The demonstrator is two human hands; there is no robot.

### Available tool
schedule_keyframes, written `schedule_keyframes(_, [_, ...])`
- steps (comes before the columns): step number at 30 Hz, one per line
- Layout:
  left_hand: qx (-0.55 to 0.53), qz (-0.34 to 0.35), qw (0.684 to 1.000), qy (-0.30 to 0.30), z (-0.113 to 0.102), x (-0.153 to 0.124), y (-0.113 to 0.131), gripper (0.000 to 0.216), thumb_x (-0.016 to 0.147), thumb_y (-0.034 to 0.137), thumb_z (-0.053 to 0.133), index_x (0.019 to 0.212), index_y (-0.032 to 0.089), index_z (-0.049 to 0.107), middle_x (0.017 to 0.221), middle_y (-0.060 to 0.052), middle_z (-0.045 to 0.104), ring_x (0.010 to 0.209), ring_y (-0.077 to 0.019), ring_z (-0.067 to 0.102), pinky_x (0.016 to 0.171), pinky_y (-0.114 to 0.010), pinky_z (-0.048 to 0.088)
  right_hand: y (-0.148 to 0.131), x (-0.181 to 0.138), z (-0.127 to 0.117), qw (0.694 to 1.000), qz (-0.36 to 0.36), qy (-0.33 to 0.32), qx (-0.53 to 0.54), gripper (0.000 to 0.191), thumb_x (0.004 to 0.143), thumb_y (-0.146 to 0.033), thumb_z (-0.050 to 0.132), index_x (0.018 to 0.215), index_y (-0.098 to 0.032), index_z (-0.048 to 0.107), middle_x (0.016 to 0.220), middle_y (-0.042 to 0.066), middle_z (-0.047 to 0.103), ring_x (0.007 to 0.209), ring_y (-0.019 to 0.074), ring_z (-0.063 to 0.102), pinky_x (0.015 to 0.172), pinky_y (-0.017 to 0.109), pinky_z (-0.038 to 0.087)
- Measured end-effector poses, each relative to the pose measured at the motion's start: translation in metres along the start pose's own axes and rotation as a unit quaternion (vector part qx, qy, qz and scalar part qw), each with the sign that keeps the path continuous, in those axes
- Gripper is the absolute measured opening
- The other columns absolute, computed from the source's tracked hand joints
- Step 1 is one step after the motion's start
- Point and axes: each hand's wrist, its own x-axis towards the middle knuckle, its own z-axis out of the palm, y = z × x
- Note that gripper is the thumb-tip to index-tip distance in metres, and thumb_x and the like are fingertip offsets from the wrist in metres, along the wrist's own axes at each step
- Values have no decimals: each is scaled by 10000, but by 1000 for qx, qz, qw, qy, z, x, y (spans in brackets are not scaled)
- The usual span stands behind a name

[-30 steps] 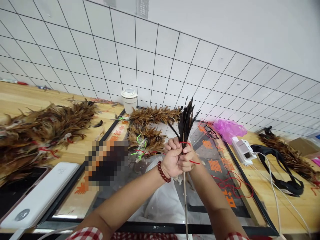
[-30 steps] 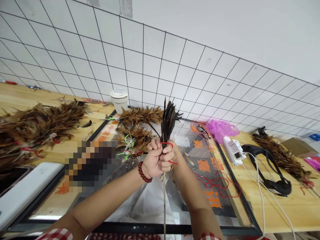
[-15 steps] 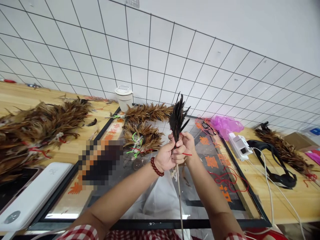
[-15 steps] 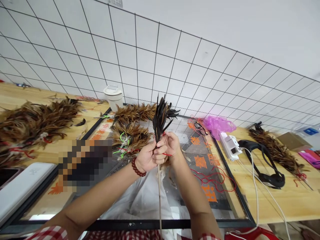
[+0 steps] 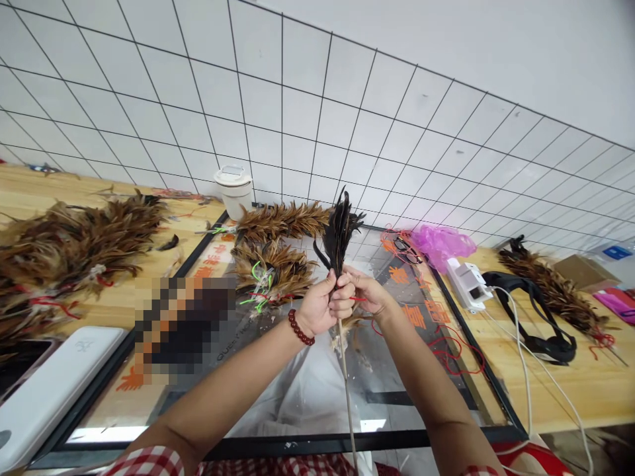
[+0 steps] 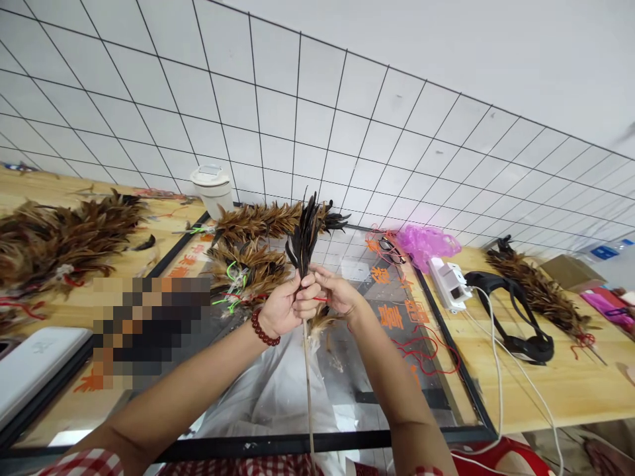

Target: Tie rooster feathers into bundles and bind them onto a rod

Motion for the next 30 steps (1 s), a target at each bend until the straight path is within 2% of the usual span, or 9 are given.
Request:
schedule_keyframes(3, [5, 1, 1000, -11, -1, 0, -1, 310, 870, 393, 559, 729, 171, 396, 564, 76, 199, 412, -37, 88, 382, -146, 136, -3, -3, -3, 998, 6, -29, -61, 309, 636, -382, 792, 809, -174, 642, 660, -5, 609, 567, 115, 544, 533, 234, 438])
schedule_keyframes(5, [14, 1, 1000, -16, -1, 0, -1, 314, 865, 406, 567, 738, 170, 403, 566, 75, 215, 415, -38, 105, 388, -148, 147, -6, -4, -7, 996, -18, -23, -83, 276, 665, -369, 780, 765, -162, 627, 599, -29, 559, 508, 81, 481, 493, 196, 385])
schedule_keyframes(8, [31, 7, 999, -5, -1, 0, 0, 320, 869, 426, 559, 751, 169, 410, 577, 71, 239, 423, -41, 136, 397, -146, 168, -11, -7, -11, 996, -58, -9, -70, 263, 723, -375, 737, 735, -165, 579, 661, -27, 576, 472, 52, 408, 456, 177, 329])
schedule_keyframes(11, [39, 0, 999, -1, -3, 1, -1, 336, 857, 433, 576, 744, 170, 401, 578, 71, 239, 426, -41, 136, 399, -146, 163, -14, -7, -9, 994, -98, -3, -52, 221, 734, -334, 718, 842, -198, 582, 806, -17, 624, 494, 52, 431, 457, 177, 335])
schedule_keyframes(14, [29, -15, 999, -8, -3, 1, -3, 342, 841, 422, 602, 739, 174, 391, 571, 74, 225, 426, -41, 112, 397, -148, 147, -12, -3, -1, 990, -100, -43, -93, 365, 660, -220, 730, 1005, -237, 610, 872, -12, 642, 633, 88, 528, 537, 185, 406])
schedule_keyframes(17, [16, -22, 999, -19, -2, -1, -3, 336, 837, 402, 611, 733, 176, 385, 566, 78, 208, 425, -40, 80, 397, -154, 135, -4, 5, 7, 985, -86, -65, -137, 330, 584, -142, 716, 896, -227, 651, 745, -26, 632, 628, 101, 524, 562, 202, 418])
schedule_keyframes(20, [12, -24, 999, -31, 0, -4, -1, 320, 859, 397, 577, 728, 177, 386, 562, 78, 193, 419, -42, 66, 393, -160, 128, 7, 14, 8, 984, -75, -28, -156, 150, 577, -193, 734, 685, -180, 632, 585, -31, 571, 510, 85, 457, 504, 213, 368])
schedule_keyframes(25, [25, -21, 999, -1, 1, -2, 3, 305, 872, 403, 559, 740, 170, 414, 577, 73, 208, 416, -42, 124, 389, -156, 151, 4, 6, -7, 976, -118, 34, -182, 263, 691, -411, 715, 674, -165, 625, 529, -43, 506, 468, 70, 363, 480, 209, 297])
schedule_keyframes(30, [88, -1, 994, 69, -2, 5, -4, 252, 820, 341, 649, 834, 125, 521, 657, 28, 379, 502, -49, 352, 451, -154, 285, -17, -28, -19, 915, -220, 98, -322, 300, 761, -458, 665, 682, -170, 630, 630, -17, 556, 590, 101, 446, 603, 238, 362])
